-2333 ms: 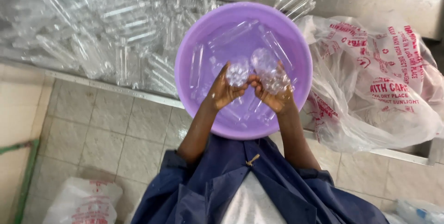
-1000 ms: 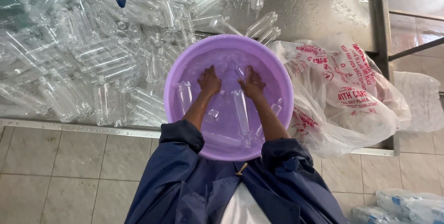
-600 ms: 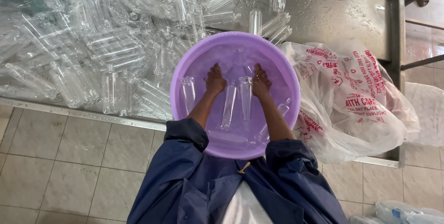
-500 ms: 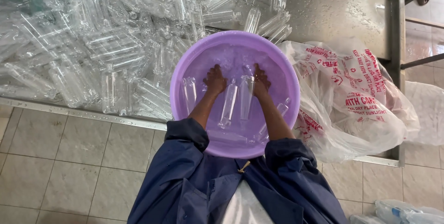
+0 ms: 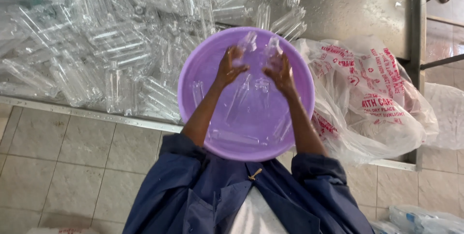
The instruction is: The person washes clear plastic cups in a purple basin filled with water. They repeatedly pick up cups, rinse them by hand, and place them into a white plastic bag on the counter. The person also transfers additional cups from the bag into the basin to continue washing.
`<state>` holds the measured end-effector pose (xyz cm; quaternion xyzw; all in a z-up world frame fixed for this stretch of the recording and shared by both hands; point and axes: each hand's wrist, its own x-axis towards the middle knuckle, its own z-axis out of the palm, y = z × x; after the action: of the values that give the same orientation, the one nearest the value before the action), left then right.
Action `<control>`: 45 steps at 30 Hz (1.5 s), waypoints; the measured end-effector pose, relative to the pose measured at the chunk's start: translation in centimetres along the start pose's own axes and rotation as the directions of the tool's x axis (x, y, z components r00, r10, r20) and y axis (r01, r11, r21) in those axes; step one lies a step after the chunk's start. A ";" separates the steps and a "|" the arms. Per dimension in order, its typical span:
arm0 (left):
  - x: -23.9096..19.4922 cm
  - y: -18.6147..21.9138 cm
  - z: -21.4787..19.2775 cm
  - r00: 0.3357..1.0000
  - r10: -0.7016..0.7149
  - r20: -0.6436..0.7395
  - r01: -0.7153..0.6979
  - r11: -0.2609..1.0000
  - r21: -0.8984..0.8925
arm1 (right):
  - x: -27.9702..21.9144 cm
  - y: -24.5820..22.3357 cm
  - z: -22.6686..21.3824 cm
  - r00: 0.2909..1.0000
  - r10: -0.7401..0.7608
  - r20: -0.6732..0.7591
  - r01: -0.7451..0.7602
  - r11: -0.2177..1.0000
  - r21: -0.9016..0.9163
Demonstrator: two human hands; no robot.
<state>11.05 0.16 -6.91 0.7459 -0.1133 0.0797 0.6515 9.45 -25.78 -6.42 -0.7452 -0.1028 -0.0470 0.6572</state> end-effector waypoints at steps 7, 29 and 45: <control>5.3 16.9 -1.0 0.958 0.212 0.193 -0.221 0.975 0.027 | 3.0 -17.1 0.4 0.985 -0.161 -0.067 0.162 0.987 0.002; 0.4 -10.7 2.6 0.873 0.463 -0.150 -0.378 0.839 0.391 | 0.4 18.6 7.2 0.822 -0.528 -0.211 0.206 0.623 -0.755; 0.4 -7.0 -6.9 0.418 -0.751 0.511 0.892 0.235 -0.385 | -2.5 21.2 4.0 0.959 0.102 0.266 -0.250 0.744 0.619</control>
<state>13.53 7.83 -12.52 0.4393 0.2081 -0.4005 0.7767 11.32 -24.46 -28.02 -0.4795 -0.1118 0.1347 0.8599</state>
